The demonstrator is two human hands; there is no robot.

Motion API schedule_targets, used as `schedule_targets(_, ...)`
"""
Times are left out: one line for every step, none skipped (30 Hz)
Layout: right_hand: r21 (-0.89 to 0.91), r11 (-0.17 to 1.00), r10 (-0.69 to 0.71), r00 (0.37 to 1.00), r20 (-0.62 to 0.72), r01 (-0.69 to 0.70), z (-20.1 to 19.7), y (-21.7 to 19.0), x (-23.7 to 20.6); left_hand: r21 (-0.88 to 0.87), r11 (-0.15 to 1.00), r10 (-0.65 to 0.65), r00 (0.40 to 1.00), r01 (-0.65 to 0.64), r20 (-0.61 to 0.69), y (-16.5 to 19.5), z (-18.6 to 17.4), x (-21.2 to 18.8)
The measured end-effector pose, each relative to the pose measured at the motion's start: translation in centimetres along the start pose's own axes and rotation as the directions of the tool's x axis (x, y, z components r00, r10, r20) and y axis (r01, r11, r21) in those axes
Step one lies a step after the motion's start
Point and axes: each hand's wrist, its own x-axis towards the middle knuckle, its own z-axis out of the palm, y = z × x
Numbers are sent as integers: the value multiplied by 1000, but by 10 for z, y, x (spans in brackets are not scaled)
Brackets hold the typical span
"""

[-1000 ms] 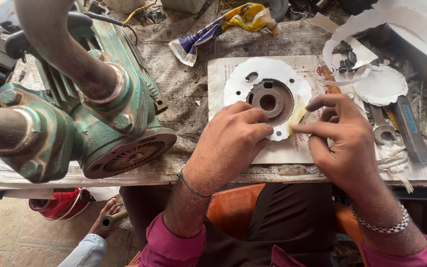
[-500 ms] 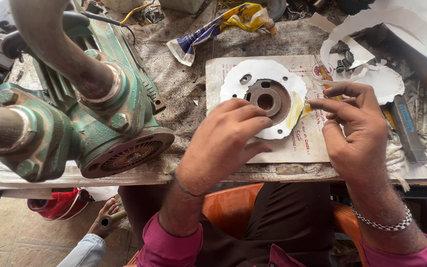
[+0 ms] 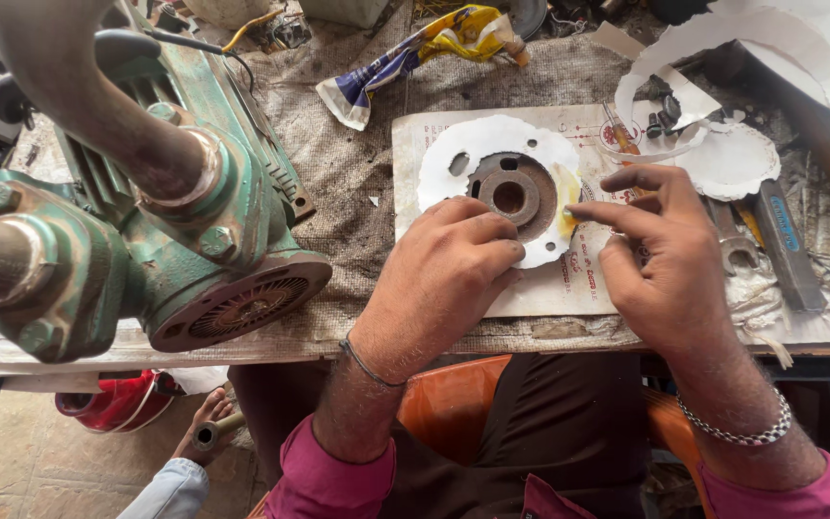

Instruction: The person squeezes yellow sealant from a tube onto a paper gasket and spreads it around the gasket edge by hand. They align the gasket over a metal pump cover, then fit the gasket onto the water pump housing and press it into place.

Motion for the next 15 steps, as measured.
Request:
schedule_targets(-18,999,-30,999,15,30,0,0,0,4,1000,0,1000,0,-1,1,1,0)
schedule_targets(-35,997,-61,998,28,62,0,0,1,10,1000,1,1000,-1,-2,1,1,0)
schedule_targets(-50,994,-91,995,44,94,0,0,1,15,1000,1,1000,-1,-3,1,1,0)
schedule_targets(-18,994,-104,992,77,106,0,0,1,8,1000,-8,1000,8,3,2,1,0)
schedule_targets(15,993,-122,987,103,121,-1,0,1,5,1000,-12,1000,12,7,1,1,0)
schedule_targets(47,990,-140,982,127,135,-2,1,1,2,1000,-13,1000,13,11,1,1,0)
schedule_targets(76,991,-122,986,111,114,-3,1,1,9,1000,-7,1000,7,6,1,2,0)
schedule_targets(105,990,-103,990,96,93,-3,1,0,15,1000,-1,1000,1,1,1,2,0)
schedule_targets(135,988,-88,993,79,76,-4,1,0,24,1000,8,1000,-7,-6,1,2,0)
schedule_targets(94,993,-75,995,62,69,-3,1,0,30,999,9,1000,-9,-8,0,3,0)
schedule_targets(54,997,-61,997,47,59,-3,1,-1,35,999,9,1000,-8,-8,1,3,0)
schedule_targets(14,999,-49,998,29,49,-2,1,0,41,999,10,1000,-10,-8,1,3,0)
schedule_targets(7,998,-68,997,41,67,-2,1,0,35,999,8,1000,-8,-4,0,3,0)
schedule_targets(-1,996,-85,995,53,85,-1,1,0,29,1000,7,1000,-7,0,0,3,0)
schedule_targets(-8,995,-102,993,66,103,-1,1,0,22,1000,6,1000,-6,5,0,2,0)
